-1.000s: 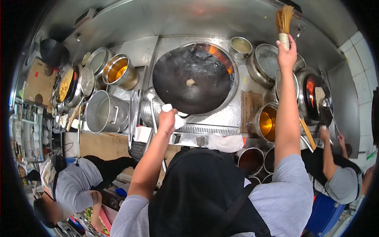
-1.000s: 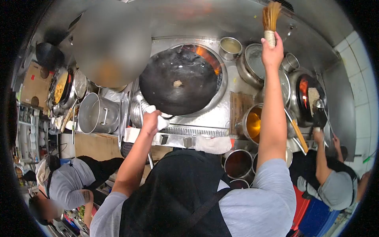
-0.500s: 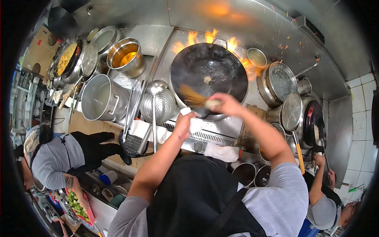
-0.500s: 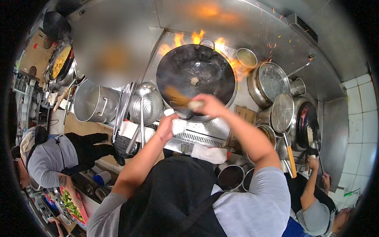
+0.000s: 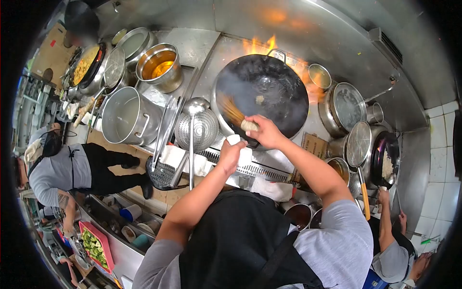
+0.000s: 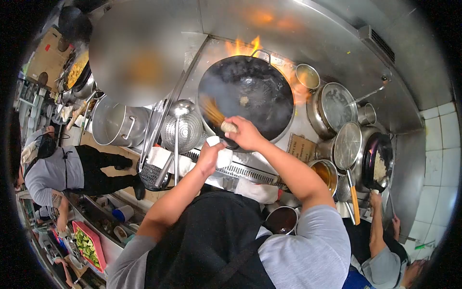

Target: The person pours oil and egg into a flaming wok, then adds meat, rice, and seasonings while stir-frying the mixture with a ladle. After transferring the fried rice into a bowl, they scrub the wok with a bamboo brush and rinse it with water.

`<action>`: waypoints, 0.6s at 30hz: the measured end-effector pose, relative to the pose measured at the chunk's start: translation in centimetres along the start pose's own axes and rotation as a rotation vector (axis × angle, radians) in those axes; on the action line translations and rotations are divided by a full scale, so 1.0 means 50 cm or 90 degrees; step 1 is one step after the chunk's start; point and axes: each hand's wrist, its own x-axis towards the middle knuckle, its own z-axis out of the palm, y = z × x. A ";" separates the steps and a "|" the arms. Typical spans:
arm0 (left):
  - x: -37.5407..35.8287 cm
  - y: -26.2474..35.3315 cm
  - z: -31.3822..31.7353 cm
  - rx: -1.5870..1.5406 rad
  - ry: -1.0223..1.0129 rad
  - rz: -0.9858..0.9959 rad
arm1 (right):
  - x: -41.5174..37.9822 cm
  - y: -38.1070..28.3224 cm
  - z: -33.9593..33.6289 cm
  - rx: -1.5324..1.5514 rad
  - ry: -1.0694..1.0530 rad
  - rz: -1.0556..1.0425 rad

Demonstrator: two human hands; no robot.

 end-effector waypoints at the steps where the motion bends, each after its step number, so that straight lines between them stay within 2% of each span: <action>1: -0.007 -0.003 -0.006 -0.018 -0.004 0.014 | -0.002 0.031 -0.010 0.038 -0.021 -0.021; 2: -0.018 -0.007 -0.013 -0.033 -0.009 0.026 | -0.005 0.067 -0.038 0.077 -0.040 -0.040; 3: -0.030 -0.007 -0.021 -0.024 -0.009 0.011 | 0.009 0.013 -0.132 0.121 -0.133 0.358; 4: -0.037 -0.007 -0.028 -0.020 -0.013 0.013 | 0.025 0.088 -0.202 0.000 -0.083 0.358; 5: -0.047 -0.011 -0.040 0.057 -0.004 0.040 | 0.042 0.229 -0.257 -0.354 0.064 0.224; 6: -0.059 -0.019 -0.056 0.133 0.009 0.066 | 0.031 0.133 -0.289 -0.676 0.265 0.235; 7: -0.059 -0.041 -0.084 0.226 0.011 0.106 | 0.045 0.115 -0.317 -0.613 0.383 0.271; 8: -0.046 -0.073 -0.115 0.222 0.017 0.106 | 0.067 0.103 -0.347 -0.545 0.495 0.304; 10: -0.040 -0.136 -0.172 0.487 0.015 0.133 | 0.061 0.001 -0.402 -0.534 0.360 0.240; 11: -0.064 -0.124 -0.171 0.543 -0.006 0.136 | 0.060 -0.094 -0.407 -0.507 0.210 0.289; 12: -0.072 -0.130 -0.180 0.542 -0.007 0.134 | 0.057 -0.160 -0.388 -0.508 0.208 0.290; 14: -0.085 -0.146 -0.199 0.656 -0.106 0.100 | 0.057 -0.256 -0.327 -0.557 -0.152 0.200; 15: -0.079 -0.184 -0.220 0.697 -0.099 0.155 | 0.059 -0.283 -0.278 -0.525 -0.243 0.198; 16: -0.085 -0.191 -0.220 0.693 -0.099 0.157 | 0.065 -0.304 -0.238 -0.492 -0.334 0.196; 18: -0.099 -0.201 -0.220 0.688 -0.077 0.197 | 0.126 -0.203 -0.161 -0.559 -0.338 0.216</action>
